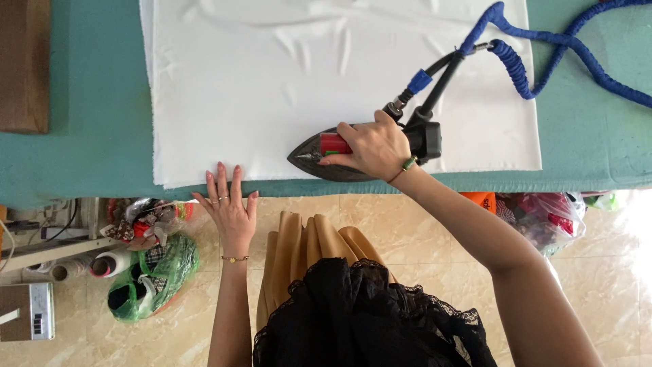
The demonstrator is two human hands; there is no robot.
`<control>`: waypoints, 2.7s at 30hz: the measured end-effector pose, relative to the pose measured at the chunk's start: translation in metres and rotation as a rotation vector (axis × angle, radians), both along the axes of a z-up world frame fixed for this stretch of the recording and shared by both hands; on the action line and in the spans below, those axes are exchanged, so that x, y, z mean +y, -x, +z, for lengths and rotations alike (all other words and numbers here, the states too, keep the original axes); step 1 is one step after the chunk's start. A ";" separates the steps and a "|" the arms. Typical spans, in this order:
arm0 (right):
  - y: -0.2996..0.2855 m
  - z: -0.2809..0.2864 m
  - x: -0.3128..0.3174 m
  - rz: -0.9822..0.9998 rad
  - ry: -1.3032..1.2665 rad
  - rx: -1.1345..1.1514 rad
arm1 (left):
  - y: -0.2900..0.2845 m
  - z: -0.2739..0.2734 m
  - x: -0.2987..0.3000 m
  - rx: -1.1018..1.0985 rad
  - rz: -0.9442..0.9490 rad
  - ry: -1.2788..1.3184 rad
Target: Ironing a piece of white fabric on an ironing board.
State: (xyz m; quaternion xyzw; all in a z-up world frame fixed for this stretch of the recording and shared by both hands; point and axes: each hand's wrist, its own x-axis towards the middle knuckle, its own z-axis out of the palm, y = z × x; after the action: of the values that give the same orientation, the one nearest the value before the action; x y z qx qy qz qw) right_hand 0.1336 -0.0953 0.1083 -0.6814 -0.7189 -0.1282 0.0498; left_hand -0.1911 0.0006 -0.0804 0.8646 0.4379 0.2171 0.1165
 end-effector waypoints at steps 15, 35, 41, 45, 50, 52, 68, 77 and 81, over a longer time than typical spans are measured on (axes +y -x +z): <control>-0.097 0.004 -0.056 -0.001 0.107 -0.077 | 0.002 -0.003 0.000 0.004 0.001 -0.032; 0.002 0.005 -0.016 -0.202 0.077 -0.010 | 0.005 0.012 0.003 -0.012 -0.004 0.006; 0.071 0.003 0.065 -0.183 0.132 0.081 | 0.048 0.028 0.038 -0.019 0.111 -0.009; 0.103 0.000 0.119 -0.199 0.127 0.133 | 0.080 0.030 0.072 0.026 0.083 -0.041; 0.136 0.000 0.190 -0.246 0.050 0.159 | 0.101 0.031 0.111 0.032 -0.072 -0.109; 0.145 -0.004 0.216 -0.279 0.013 0.188 | 0.106 0.040 0.124 -0.020 -0.149 -0.093; 0.134 -0.035 0.364 -0.569 -0.016 0.283 | 0.115 0.034 0.179 -0.308 -0.435 -0.121; 0.168 -0.017 0.281 -0.315 0.080 0.184 | 0.129 -0.001 0.186 -0.751 -0.357 0.266; 0.196 -0.004 0.225 -0.178 0.172 0.104 | 0.136 0.006 0.192 -1.004 -0.205 0.491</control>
State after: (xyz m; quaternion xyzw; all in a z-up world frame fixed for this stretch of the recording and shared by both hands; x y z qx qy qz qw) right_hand -0.0627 0.1300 0.1041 -0.7501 -0.6603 -0.0345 0.0171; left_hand -0.3270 0.1929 -0.0739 0.6409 0.2802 0.4809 0.5287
